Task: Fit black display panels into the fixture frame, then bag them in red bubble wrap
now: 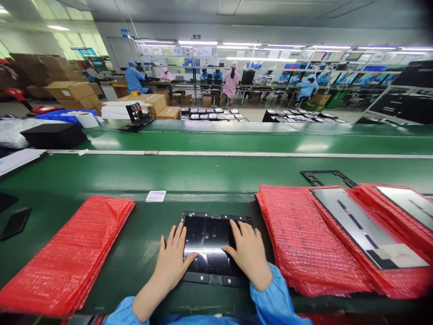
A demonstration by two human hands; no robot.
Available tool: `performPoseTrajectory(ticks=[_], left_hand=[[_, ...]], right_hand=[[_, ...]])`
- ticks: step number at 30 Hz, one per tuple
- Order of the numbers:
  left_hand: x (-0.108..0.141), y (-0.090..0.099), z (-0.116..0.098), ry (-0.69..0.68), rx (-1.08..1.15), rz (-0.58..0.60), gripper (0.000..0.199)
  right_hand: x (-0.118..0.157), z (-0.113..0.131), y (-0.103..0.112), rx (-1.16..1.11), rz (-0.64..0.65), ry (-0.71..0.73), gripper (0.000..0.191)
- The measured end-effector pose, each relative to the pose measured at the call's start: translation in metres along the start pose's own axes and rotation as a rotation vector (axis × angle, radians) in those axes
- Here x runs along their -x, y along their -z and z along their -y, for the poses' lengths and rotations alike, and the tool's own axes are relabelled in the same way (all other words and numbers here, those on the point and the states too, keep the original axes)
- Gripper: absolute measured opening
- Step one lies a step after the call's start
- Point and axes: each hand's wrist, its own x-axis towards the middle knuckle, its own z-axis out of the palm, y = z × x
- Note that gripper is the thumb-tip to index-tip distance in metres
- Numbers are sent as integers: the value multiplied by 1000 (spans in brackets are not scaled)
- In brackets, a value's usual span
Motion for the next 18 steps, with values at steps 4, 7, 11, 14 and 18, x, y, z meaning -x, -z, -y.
performPoseTrajectory(ticks=[4, 7, 11, 14, 18], left_hand=[[5, -12, -4, 30, 44, -96, 73], [4, -15, -1, 81, 126, -84, 72], [0, -15, -1, 161, 241, -33, 63], [-1, -15, -3, 177, 291, -41, 63], [-3, -11, -6, 218, 395, -47, 64]], right_hand=[[-26, 30, -17, -106, -102, 212, 49], [-35, 37, -26, -128, -135, 221, 28], [-35, 37, -29, -145, -183, 234, 32], [-34, 35, -32, -149, -189, 271, 34], [-38, 34, -31, -162, -215, 277, 24]])
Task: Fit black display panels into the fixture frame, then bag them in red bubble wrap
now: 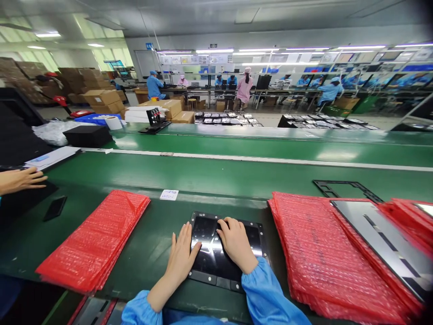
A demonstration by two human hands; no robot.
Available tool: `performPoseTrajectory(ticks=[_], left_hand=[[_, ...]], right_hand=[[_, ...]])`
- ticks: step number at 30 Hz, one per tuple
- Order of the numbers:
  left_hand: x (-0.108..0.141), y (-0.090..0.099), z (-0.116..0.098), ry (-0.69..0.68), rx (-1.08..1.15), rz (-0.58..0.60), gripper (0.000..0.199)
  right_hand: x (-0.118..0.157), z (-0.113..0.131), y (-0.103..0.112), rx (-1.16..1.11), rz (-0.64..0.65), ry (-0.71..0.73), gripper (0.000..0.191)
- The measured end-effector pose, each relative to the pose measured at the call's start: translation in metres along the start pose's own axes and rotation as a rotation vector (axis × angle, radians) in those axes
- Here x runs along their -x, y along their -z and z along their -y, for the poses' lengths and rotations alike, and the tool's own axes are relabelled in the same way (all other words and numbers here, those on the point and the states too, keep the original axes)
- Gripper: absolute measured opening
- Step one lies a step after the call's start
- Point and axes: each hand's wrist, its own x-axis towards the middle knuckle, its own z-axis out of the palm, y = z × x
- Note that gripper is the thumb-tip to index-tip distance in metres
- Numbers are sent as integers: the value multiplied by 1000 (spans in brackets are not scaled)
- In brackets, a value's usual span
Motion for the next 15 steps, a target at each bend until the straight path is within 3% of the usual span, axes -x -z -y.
performPoseTrajectory(ticks=[3, 9, 12, 15], left_hand=[[-3, 10, -12, 70, 254, -30, 58], [4, 48, -56, 163, 1161, 29, 46], [6, 65, -69, 252, 1389, 42, 43], [4, 77, -68, 314, 1530, 91, 41]], right_hand=[[-2, 0, 7, -6, -56, -8, 25], [5, -3, 35, -62, -281, -22, 30], [15, -9, 55, -113, -375, -67, 29], [29, -19, 75, -179, -496, -208, 29]])
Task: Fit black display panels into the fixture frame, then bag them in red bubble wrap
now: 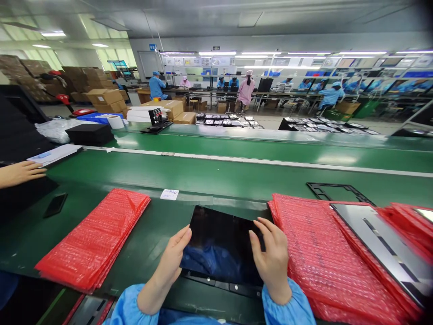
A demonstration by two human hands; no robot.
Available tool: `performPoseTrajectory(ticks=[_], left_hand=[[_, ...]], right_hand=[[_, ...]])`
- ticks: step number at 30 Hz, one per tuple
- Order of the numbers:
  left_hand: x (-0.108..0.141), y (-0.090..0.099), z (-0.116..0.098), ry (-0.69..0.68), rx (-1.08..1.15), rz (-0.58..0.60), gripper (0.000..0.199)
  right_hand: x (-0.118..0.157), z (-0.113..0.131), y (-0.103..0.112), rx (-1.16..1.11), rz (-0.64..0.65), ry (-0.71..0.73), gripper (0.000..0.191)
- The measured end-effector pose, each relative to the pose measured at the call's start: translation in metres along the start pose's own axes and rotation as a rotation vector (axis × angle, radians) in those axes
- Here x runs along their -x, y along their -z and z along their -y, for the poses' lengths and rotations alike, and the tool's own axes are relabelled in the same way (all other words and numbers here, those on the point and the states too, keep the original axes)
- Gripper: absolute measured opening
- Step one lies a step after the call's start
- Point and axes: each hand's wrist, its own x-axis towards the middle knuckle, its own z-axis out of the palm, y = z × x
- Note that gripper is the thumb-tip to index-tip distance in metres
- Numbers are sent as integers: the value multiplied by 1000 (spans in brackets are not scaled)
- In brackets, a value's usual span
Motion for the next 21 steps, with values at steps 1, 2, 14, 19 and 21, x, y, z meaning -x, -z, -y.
performPoseTrajectory(ticks=[1, 2, 14, 19, 21], left_hand=[[-1, 3, -3, 27, 47, -3, 39], [-3, 7, -6, 47, 88, -17, 38], [-25, 43, 7, 294, 247, -153, 31], [-26, 43, 7, 319, 271, -205, 29], [-27, 41, 5, 323, 286, -224, 28]], right_hand=[[1, -4, 7, -20, -38, -78, 31], [2, -8, 14, -60, -57, -177, 34], [16, 5, 40, -741, 294, -632, 44], [15, 16, 47, -641, 314, -586, 41], [17, 16, 48, -599, 307, -577, 41]])
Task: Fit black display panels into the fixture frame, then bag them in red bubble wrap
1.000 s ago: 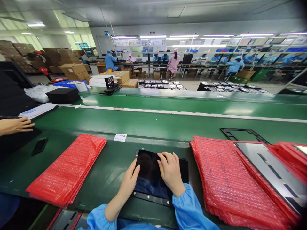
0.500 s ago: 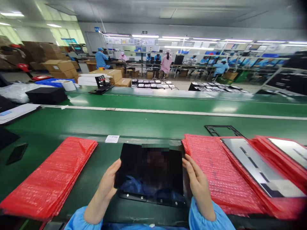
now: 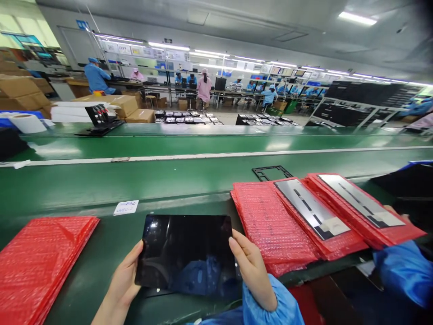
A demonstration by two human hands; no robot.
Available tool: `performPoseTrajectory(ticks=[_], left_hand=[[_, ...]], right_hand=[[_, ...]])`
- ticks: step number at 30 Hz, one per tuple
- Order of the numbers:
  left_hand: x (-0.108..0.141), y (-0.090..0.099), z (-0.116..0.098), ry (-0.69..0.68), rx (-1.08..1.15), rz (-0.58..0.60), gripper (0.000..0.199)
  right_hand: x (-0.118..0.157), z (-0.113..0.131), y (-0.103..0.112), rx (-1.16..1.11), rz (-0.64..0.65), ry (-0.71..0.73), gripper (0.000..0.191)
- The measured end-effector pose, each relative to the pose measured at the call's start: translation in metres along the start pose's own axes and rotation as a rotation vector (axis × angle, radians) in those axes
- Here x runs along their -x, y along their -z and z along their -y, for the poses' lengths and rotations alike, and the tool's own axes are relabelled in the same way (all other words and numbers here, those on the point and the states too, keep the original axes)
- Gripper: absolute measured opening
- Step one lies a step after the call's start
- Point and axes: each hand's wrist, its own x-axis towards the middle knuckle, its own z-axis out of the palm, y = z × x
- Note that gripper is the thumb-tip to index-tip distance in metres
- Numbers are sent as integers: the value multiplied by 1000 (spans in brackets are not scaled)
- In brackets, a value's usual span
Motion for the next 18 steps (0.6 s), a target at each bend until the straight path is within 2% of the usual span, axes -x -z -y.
performPoseTrajectory(ticks=[6, 9, 12, 13, 15, 16, 18], left_hand=[[5, -6, -2, -49, 4, -49, 36], [10, -3, 0, 1, -26, 38, 34], [18, 1, 0, -7, -264, 171, 47], [22, 1, -1, -51, -392, 189, 49], [28, 1, -5, -237, -657, 181, 39], [31, -1, -7, -374, -786, 198, 33], [35, -7, -15, -738, -1019, 325, 23]], right_hand=[[2, -7, -1, 20, -46, -6, 40], [0, -12, -3, -44, -62, -15, 39], [-3, -18, 0, -100, -126, -41, 37], [-5, -20, 3, -103, -140, -43, 38], [-9, -22, 10, -73, -118, -24, 39], [-12, -24, 15, -42, -96, -3, 41], [-15, -29, 27, 83, -85, 53, 44]])
